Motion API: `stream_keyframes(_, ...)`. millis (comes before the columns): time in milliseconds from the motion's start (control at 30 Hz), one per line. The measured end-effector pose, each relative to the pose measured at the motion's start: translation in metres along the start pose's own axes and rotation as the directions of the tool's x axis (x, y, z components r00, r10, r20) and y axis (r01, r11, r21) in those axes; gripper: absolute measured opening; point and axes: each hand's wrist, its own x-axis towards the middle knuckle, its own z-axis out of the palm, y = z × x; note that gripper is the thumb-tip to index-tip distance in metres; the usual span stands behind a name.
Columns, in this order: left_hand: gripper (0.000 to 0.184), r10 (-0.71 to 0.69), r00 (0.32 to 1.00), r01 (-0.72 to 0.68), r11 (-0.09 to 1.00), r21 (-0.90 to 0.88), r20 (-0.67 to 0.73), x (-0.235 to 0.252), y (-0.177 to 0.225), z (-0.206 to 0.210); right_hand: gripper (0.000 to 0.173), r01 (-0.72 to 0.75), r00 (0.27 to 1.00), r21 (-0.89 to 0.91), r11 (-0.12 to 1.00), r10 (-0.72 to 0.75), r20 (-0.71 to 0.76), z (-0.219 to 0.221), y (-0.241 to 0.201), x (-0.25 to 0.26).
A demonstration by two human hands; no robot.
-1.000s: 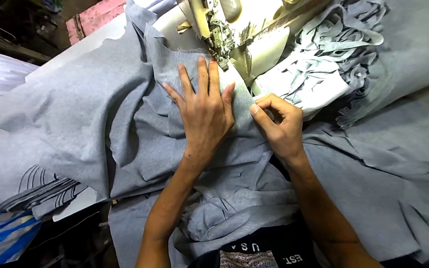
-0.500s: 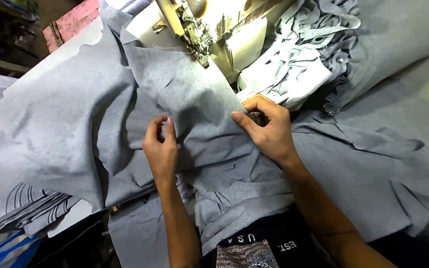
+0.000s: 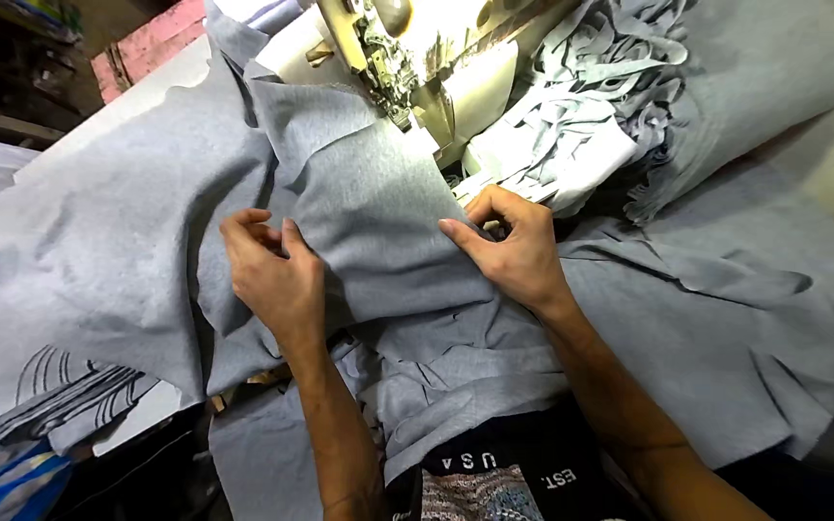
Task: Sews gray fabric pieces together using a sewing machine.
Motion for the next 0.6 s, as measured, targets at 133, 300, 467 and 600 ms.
stream_keyframes(133, 0.037, 0.377, 0.926, -0.377, 0.923, -0.074, -0.016, 0.002, 0.031, -0.007, 0.028, -0.038, 0.999, 0.068, 0.997, 0.037, 0.011, 0.000, -0.003, 0.001)
stream_keyframes(300, 0.050, 0.681, 0.707, -0.673, 0.730, -0.113, 0.190, -0.009, 0.072, 0.026, 0.035, -0.062, 0.997, 0.136, 0.989, 0.056, 0.045, -0.002, -0.003, 0.002)
stream_keyframes(467, 0.053, 0.625, 0.760, -0.622, 0.779, -0.075, 0.178, -0.016, 0.072, 0.041, 0.021, -0.060, 0.996, 0.136, 0.989, 0.050, 0.081, -0.011, 0.004, 0.005)
stream_keyframes(600, 0.056, 0.534, 0.833, -0.530, 0.845, -0.069, 0.147, -0.023, 0.075, 0.040, 0.020, -0.032, 0.994, 0.130, 0.991, 0.017, 0.111, -0.032, 0.003, 0.012)
